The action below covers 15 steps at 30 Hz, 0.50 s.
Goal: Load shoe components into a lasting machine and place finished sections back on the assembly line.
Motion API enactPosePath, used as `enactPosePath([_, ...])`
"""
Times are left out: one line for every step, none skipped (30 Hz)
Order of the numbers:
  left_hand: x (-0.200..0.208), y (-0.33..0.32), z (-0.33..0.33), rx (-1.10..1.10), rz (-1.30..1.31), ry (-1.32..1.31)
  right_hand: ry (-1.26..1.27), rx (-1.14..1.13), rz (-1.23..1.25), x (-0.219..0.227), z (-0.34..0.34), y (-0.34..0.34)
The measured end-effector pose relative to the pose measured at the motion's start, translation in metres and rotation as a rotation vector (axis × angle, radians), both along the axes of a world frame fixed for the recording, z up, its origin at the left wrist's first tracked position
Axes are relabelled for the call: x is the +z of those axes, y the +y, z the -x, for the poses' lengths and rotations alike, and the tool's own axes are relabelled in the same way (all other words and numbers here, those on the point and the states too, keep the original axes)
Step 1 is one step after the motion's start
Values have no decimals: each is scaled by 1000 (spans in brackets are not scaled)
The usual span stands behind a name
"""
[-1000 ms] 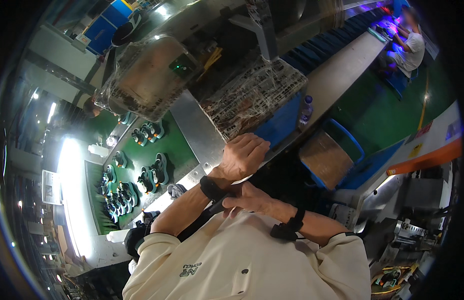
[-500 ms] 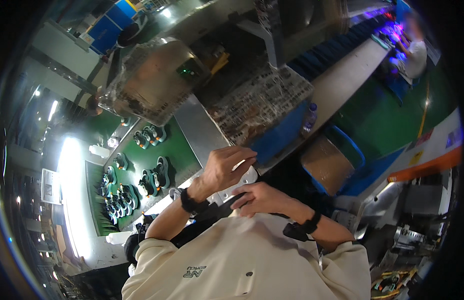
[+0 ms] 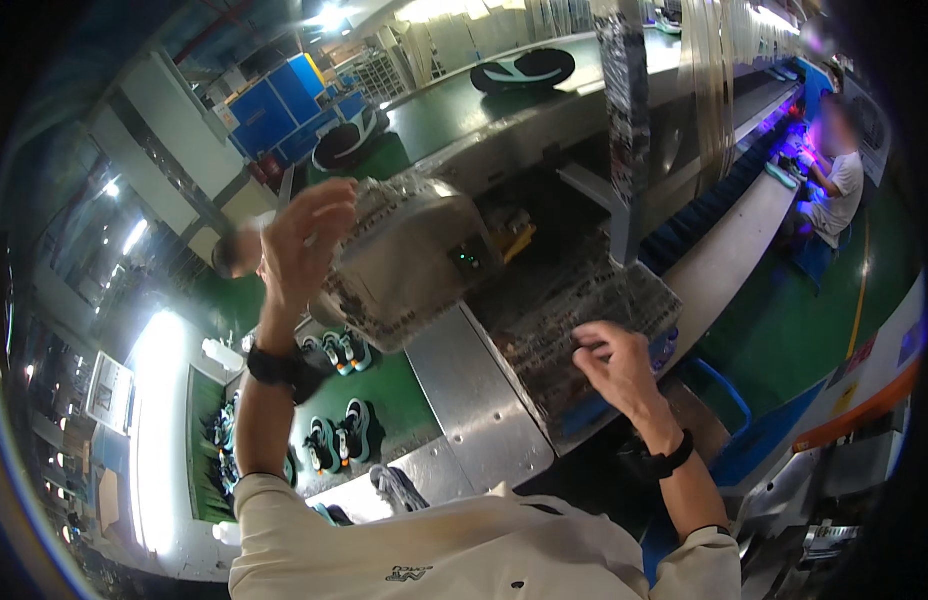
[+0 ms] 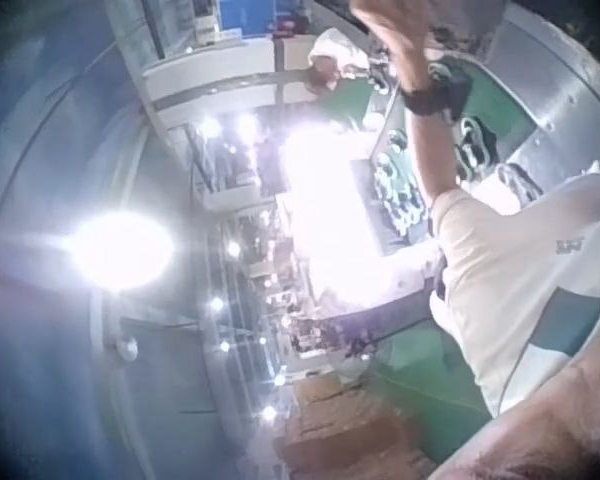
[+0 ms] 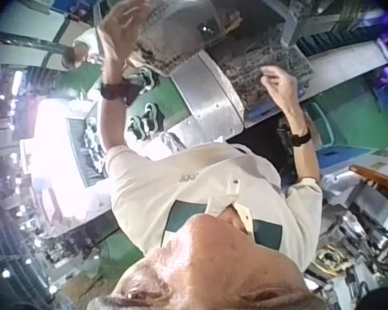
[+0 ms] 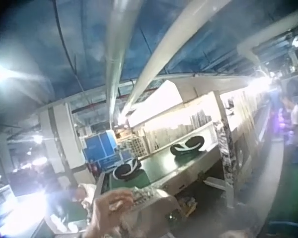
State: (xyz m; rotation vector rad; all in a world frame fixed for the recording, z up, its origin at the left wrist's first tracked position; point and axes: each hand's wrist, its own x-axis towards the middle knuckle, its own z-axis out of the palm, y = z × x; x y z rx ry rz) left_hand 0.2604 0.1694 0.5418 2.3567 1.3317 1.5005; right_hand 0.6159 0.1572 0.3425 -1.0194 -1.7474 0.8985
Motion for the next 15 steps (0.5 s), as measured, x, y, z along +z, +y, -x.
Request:
enactPosePath([11, 25, 29, -4, 54, 1, -158, -165, -173, -3, -1, 16])
enactPosePath([24, 49, 54, 101, 141, 18, -156, -248, -197, -10, -4, 32])
enactPosePath([37, 70, 79, 211, 231, 37, -269, -333, -354, -20, -6, 49])
enactPosePath([43, 96, 107, 243, 207, 73, -327, -403, -401, -28, -6, 58])
enactPosePath([47, 124, 137, 276, 184, 109, -384, -471, -446, -35, -5, 66])
enactPosePath([55, 152, 170, 370, 194, 227, -383, -488, -449, -42, -8, 70])
enactPosePath([60, 177, 171, 336, 189, 228, -351, -503, -441, -52, -15, 72])
enactPosePath([66, 197, 164, 427, 404, 220, -317, -520, -431, -58, -21, 76])
enactPosePath([67, 213, 160, 522, 633, 222, -324, -547, -413, -60, -21, 78])
enactPosePath([67, 228, 153, 525, 718, 287, -315, -550, -374, -58, -23, 78])
enactPosePath([61, 246, 175, 509, 713, 305, -293, -547, -347, -53, -21, 77])
enactPosePath([48, 269, 220, 450, 694, 334, -270, -530, -344, -49, -14, 79])
enactPosePath([40, 285, 243, 380, 678, 365, -263, -552, -332, -48, -9, 82])
enactPosePath([32, 295, 231, 377, 678, 341, -241, -539, -338, -49, -13, 82])
enactPosePath([35, 285, 230, 409, 670, 313, -203, -500, -358, -47, -13, 81])
